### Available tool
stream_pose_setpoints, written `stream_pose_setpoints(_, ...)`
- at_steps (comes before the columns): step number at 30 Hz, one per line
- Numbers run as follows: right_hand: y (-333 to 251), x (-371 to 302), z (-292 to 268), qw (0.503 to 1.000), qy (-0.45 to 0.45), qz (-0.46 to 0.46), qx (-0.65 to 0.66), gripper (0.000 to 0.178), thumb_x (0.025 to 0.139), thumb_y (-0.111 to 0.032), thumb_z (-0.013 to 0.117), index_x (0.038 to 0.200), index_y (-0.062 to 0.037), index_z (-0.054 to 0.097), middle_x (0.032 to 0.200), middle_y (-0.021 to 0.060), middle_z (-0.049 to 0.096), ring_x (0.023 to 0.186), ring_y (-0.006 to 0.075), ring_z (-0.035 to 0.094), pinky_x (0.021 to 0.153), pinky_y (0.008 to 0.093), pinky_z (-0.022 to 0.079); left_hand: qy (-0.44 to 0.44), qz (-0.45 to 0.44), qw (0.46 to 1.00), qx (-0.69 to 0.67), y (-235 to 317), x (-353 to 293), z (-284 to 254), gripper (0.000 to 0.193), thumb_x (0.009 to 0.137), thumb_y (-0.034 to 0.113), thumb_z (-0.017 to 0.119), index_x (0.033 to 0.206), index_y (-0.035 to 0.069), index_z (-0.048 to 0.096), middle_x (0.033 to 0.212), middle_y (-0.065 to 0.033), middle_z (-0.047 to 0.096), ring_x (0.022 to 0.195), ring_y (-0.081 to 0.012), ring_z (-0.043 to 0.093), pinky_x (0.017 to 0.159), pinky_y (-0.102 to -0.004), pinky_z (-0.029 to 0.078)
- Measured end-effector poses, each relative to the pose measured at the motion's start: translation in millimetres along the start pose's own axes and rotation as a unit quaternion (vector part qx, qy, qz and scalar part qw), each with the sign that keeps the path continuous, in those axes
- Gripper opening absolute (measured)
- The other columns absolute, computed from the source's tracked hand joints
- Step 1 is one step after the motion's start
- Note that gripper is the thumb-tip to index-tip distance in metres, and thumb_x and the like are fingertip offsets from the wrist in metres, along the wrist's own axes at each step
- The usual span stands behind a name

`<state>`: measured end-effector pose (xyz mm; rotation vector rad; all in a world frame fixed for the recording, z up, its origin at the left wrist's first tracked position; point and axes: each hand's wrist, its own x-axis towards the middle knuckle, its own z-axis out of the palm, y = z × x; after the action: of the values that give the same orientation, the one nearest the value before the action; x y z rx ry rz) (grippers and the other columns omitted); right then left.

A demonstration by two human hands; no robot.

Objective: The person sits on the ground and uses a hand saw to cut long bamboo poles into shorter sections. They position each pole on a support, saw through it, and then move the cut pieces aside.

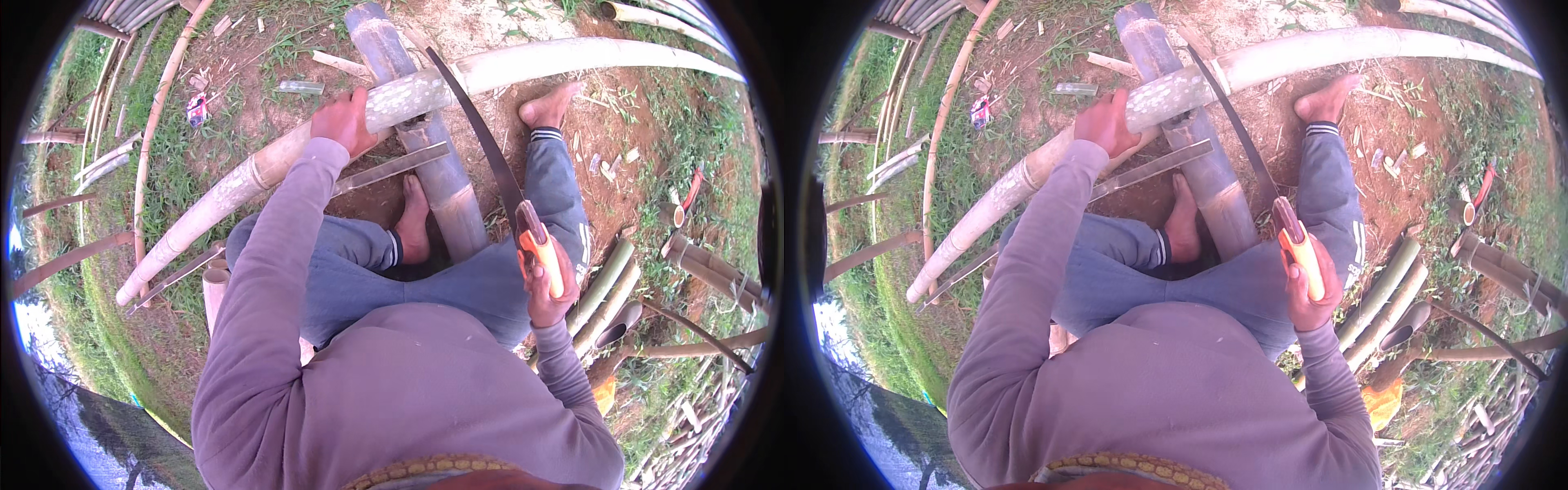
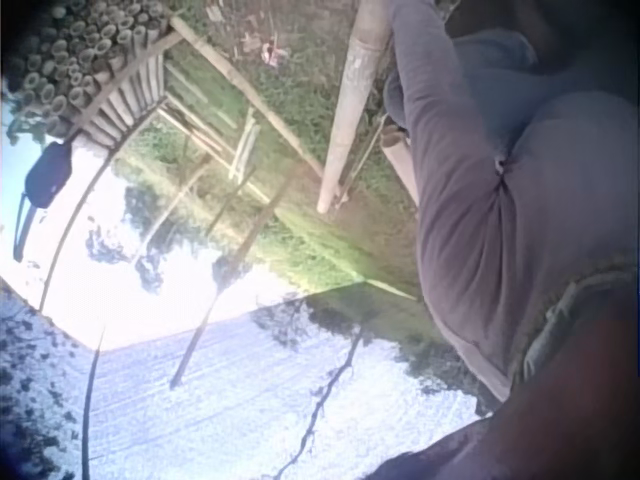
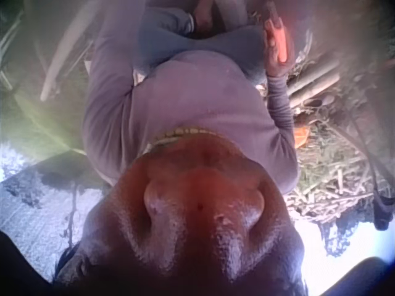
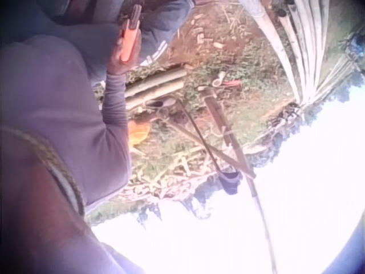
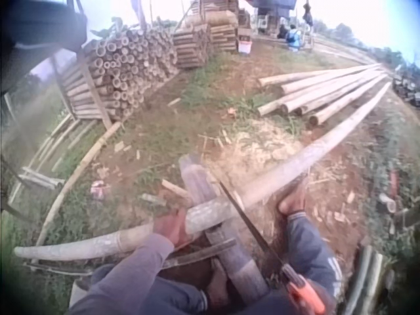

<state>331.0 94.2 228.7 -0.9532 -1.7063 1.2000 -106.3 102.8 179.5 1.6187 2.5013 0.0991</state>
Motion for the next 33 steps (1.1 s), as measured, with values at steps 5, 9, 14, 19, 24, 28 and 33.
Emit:
stream_pose_setpoints(5, 30.9, 135.8, 93.7, 0.997, 0.04, -0.066, -0.001, 0.035, 0.099, -0.008, 0.077, 0.133, 0.0015, 0.071, 0.109, 0.0102, 0.079, 0.092, 0.0088, 0.069, 0.08, 0.0273, 0.057, 0.012, 0.005, 1.0, 0.011, 16.2, 8.1, 1.8, 0.072, 0.072, 0.04, 0.089, 0.131, 0.012, 0.057, 0.122, -0.02, 0.071, 0.113, -0.0415, 0.071, 0.096, -0.0519, 0.059)
stream_pose_setpoints(9, 30.2, 136.4, 99.3, 0.998, 0.054, -0.02, 0.017, 0.036, 0.099, -0.009, 0.078, 0.133, 0.0018, 0.071, 0.113, 0.0111, 0.079, 0.095, 0.0091, 0.07, 0.083, 0.0275, 0.057, 0.036, 0.021, 0.999, 0.03, 12.4, 2.3, 2.9, 0.068, 0.074, 0.045, 0.089, 0.124, 0.011, 0.057, 0.116, -0.0206, 0.071, 0.106, -0.0431, 0.073, 0.091, -0.053, 0.06)
stream_pose_setpoints(14, -1.8, 12.2, 6.5, 1.0, -0.009, 0.019, 0.006, 0.042, 0.101, -0.004, 0.069, 0.14, 0.0087, 0.062, 0.129, 0.0194, 0.075, 0.115, 0.0224, 0.074, 0.099, 0.0336, 0.059, -0.024, -0.026, 0.999, 0.005, -0.6, 1.4, -2.0, 0.079, 0.073, 0.043, 0.09, 0.137, 0.012, 0.056, 0.124, -0.0192, 0.07, 0.112, -0.0417, 0.071, 0.095, -0.0514, 0.058)
stream_pose_setpoints(19, 37.4, 84.2, 59.8, 0.999, 0.012, -0.027, -0.02, 0.042, 0.097, -0.002, 0.074, 0.138, 0.0047, 0.065, 0.122, 0.0164, 0.078, 0.104, 0.0173, 0.077, 0.087, 0.0302, 0.061, 0.012, -0.01, 0.999, 0.037, 14.4, 4.5, 3.9, 0.078, 0.072, 0.044, 0.09, 0.135, 0.012, 0.057, 0.123, -0.0198, 0.07, 0.11, -0.0416, 0.072, 0.094, -0.0525, 0.059)
stream_pose_setpoints(24, 10.2, 132.6, 92.8, 1.0, 0.009, -0.003, -0.011, 0.042, 0.099, -0.007, 0.077, 0.138, 0.0025, 0.066, 0.113, 0.0128, 0.08, 0.094, 0.0099, 0.073, 0.083, 0.028, 0.059, -0.01, 0.005, 1.0, 0.02, 7.7, 5.3, -5.9, 0.08, 0.072, 0.045, 0.091, 0.136, 0.012, 0.057, 0.123, -0.0209, 0.07, 0.11, -0.0426, 0.072, 0.093, -0.0534, 0.059)
stream_pose_setpoints(28, -1.1, 18.1, 15.5, 0.999, 0.004, 0.038, 0.0, 0.042, 0.102, -0.008, 0.071, 0.14, 0.0079, 0.062, 0.127, 0.016, 0.076, 0.106, 0.0171, 0.074, 0.09, 0.0315, 0.06, -0.02, -0.015, 1.0, 0.008, 6.5, -2.6, -4.3, 0.08, 0.073, 0.045, 0.09, 0.138, 0.012, 0.056, 0.124, -0.021, 0.07, 0.111, -0.0428, 0.072, 0.093, -0.0541, 0.059)
stream_pose_setpoints(33, 13.1, 21.0, 24.7, 0.999, 0.027, 0.001, 0.045, 0.043, 0.101, -0.004, 0.072, 0.14, 0.0094, 0.062, 0.129, 0.0186, 0.074, 0.113, 0.0215, 0.074, 0.094, 0.0332, 0.06, 0.004, -0.015, 1.0, 0.019, 9.7, -0.7, -0.7, 0.083, 0.074, 0.045, 0.09, 0.14, 0.012, 0.055, 0.125, -0.0208, 0.069, 0.112, -0.0437, 0.071, 0.095, -0.0538, 0.058)
